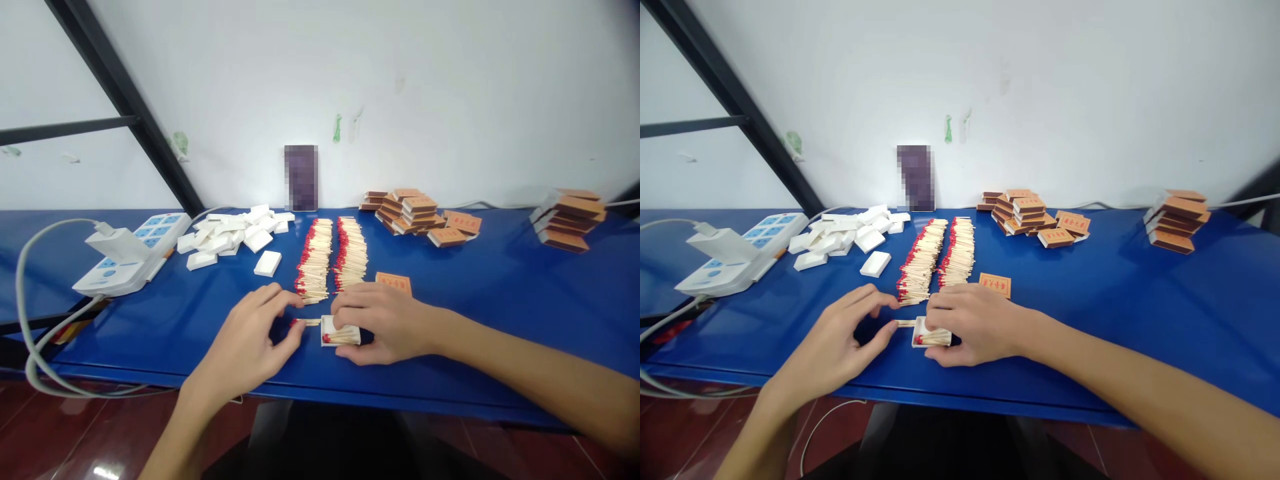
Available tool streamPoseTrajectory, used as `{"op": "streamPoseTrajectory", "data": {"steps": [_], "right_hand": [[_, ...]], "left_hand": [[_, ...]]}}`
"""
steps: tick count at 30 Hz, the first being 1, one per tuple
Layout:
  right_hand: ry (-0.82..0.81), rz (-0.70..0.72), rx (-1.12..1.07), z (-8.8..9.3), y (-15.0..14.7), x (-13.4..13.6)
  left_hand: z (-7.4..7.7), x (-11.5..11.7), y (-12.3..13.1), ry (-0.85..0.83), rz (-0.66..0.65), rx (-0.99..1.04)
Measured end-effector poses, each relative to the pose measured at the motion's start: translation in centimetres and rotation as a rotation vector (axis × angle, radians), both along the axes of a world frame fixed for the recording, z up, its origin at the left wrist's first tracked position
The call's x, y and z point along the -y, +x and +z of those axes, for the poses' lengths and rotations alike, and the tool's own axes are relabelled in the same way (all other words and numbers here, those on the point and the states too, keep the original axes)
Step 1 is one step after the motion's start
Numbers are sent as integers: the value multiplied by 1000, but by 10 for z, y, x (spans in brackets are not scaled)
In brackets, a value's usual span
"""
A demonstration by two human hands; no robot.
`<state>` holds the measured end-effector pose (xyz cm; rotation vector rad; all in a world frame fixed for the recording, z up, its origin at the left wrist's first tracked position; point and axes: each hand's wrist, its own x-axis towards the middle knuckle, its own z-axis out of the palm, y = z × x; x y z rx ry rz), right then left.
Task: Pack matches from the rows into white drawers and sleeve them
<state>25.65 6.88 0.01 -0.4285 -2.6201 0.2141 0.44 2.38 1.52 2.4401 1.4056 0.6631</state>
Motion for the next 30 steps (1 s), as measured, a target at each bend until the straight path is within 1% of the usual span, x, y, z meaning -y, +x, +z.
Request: {"op": "streamPoseTrajectory", "data": {"steps": [2,5,10,15,21,25,30], "right_hand": [[12,0,3,0,0,0],[22,-4,4,1,-1,-1],[41,-4,6,0,-1,-2],[56,15,-10,0,-1,-3],[33,-10,9,1,-1,-2],[15,-18,-16,2,0,-1],[-25,-17,-20,4,0,-1]], "left_hand": [[0,-3,-8,-18,13,-66],[-1,-5,-14,-63,-21,-116],[-1,-6,-12,-128,-67,-108],[0,-5,-10,-173,-64,-96],[0,-3,-8,-176,-63,-107],[0,-3,-5,-184,-59,-94],[-2,-4,-5,-161,-21,-51]]}}
